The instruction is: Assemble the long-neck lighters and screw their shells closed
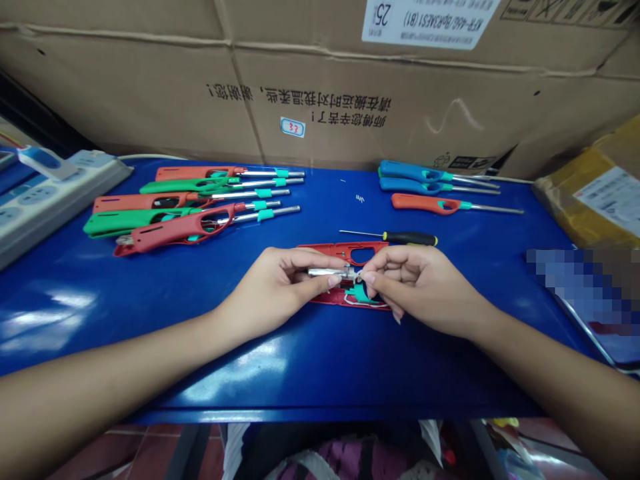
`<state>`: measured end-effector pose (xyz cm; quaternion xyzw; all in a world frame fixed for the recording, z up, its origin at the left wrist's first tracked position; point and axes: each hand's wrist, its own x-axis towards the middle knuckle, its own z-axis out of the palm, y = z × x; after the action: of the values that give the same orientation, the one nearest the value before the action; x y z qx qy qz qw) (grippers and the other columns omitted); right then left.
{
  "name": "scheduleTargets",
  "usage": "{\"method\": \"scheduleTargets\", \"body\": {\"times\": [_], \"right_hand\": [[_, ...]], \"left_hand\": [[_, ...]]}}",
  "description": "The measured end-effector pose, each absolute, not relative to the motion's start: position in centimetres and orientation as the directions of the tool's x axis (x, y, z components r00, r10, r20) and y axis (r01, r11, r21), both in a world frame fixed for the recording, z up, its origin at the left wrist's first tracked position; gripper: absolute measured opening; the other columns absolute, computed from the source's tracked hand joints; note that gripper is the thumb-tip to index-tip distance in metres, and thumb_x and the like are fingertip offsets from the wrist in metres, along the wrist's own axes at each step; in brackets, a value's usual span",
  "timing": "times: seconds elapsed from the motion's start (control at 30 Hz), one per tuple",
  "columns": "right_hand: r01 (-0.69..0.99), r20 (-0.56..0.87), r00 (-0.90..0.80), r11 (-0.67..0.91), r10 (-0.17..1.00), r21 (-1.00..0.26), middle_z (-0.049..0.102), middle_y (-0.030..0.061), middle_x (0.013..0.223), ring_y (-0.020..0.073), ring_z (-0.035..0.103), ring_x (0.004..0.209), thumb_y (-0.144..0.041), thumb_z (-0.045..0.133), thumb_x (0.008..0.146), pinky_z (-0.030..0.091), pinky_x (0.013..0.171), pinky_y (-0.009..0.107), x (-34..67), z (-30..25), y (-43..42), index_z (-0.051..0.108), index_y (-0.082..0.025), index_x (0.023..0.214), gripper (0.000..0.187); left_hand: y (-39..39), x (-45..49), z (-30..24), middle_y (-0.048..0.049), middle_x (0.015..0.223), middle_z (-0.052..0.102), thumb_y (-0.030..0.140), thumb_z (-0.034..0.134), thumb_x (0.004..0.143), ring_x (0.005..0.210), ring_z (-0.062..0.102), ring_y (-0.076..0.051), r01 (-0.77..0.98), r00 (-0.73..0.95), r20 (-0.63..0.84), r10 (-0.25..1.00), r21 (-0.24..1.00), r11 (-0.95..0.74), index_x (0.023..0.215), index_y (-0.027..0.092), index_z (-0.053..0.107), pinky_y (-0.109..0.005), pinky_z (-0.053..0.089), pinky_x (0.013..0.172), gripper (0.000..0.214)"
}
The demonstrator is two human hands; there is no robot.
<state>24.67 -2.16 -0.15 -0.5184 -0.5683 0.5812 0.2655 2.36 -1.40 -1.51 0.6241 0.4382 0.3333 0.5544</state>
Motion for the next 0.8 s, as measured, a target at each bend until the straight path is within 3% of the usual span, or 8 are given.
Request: {"method": "scheduleTargets", "body": {"times": [0.13, 0.23, 0.33, 0.63, 0.8], "right_hand": [[0.345, -0.321, -0.314, -0.208, 0.894, -0.915, 0.071, 0.0008, 0.07, 0.0047, 0.048, 0.043, -0.035, 0.078, 0.082, 0.036, 0.039, 0.018, 24.87, -0.32, -2.23, 0.068, -0.017, 0.084, 0.02], [0.379, -0.328, -0.328, -0.195, 0.886, -0.905, 0.073, 0.0031, 0.076, 0.0057, 0.05, 0.044, -0.037, 0.072, 0.087, 0.038, 0.041, 0.02, 25.04, -0.33, -2.25, 0.069, -0.018, 0.087, 0.02], [0.355, -0.317, -0.35, -0.188, 0.881, -0.916, 0.071, 0.0008, 0.069, 0.0065, 0.05, 0.043, -0.039, 0.074, 0.086, 0.039, 0.042, 0.021, 25.0, -0.06, -2.26, 0.069, -0.018, 0.085, 0.022], [0.326, -0.306, -0.369, -0.186, 0.877, -0.927, 0.061, -0.0042, 0.052, 0.0062, 0.047, 0.039, -0.044, 0.077, 0.082, 0.043, 0.042, 0.021, 24.73, 0.51, -2.17, 0.067, -0.017, 0.076, 0.029], [0.286, -0.276, -0.354, -0.177, 0.894, -0.942, 0.072, 0.0013, 0.07, 0.0057, 0.051, 0.043, -0.037, 0.078, 0.081, 0.042, 0.04, 0.019, 25.02, 0.31, -2.01, 0.069, -0.016, 0.084, 0.023]], "left_hand": [[-1.52, 2.25, -1.6, -0.0045, 0.109, 0.08, 0.02, 0.078, 0.083, 0.095, 0.076, -0.019, 0.195, 0.387, -0.04, 0.921, 0.98, -0.04, 0.102, 0.02, 0.082, -0.026, 0.064, 0.082, 0.019], [-1.71, 2.12, -1.43, -0.0043, 0.109, 0.079, 0.02, 0.078, 0.083, 0.092, 0.076, -0.017, 0.232, 0.38, -0.011, 0.925, 0.969, -0.084, 0.103, 0.02, 0.082, -0.023, 0.063, 0.076, 0.019], [-1.9, 2.1, -1.23, -0.0042, 0.108, 0.079, 0.018, 0.077, 0.084, 0.088, 0.075, -0.016, 0.242, 0.38, 0.044, 0.924, 0.959, -0.145, 0.103, 0.021, 0.082, -0.021, 0.062, 0.07, 0.019], [-2.08, 2.12, -1.22, -0.0041, 0.105, 0.078, 0.017, 0.075, 0.087, 0.091, 0.074, -0.014, 0.267, 0.4, 0.176, 0.899, 0.917, -0.298, 0.105, 0.019, 0.081, -0.019, 0.059, 0.072, 0.019], [-1.86, 1.92, -1.23, -0.0039, 0.104, 0.078, 0.02, 0.075, 0.087, 0.088, 0.074, -0.014, 0.277, 0.375, 0.175, 0.91, 0.916, -0.291, 0.106, 0.02, 0.081, -0.019, 0.058, 0.07, 0.019]]}}
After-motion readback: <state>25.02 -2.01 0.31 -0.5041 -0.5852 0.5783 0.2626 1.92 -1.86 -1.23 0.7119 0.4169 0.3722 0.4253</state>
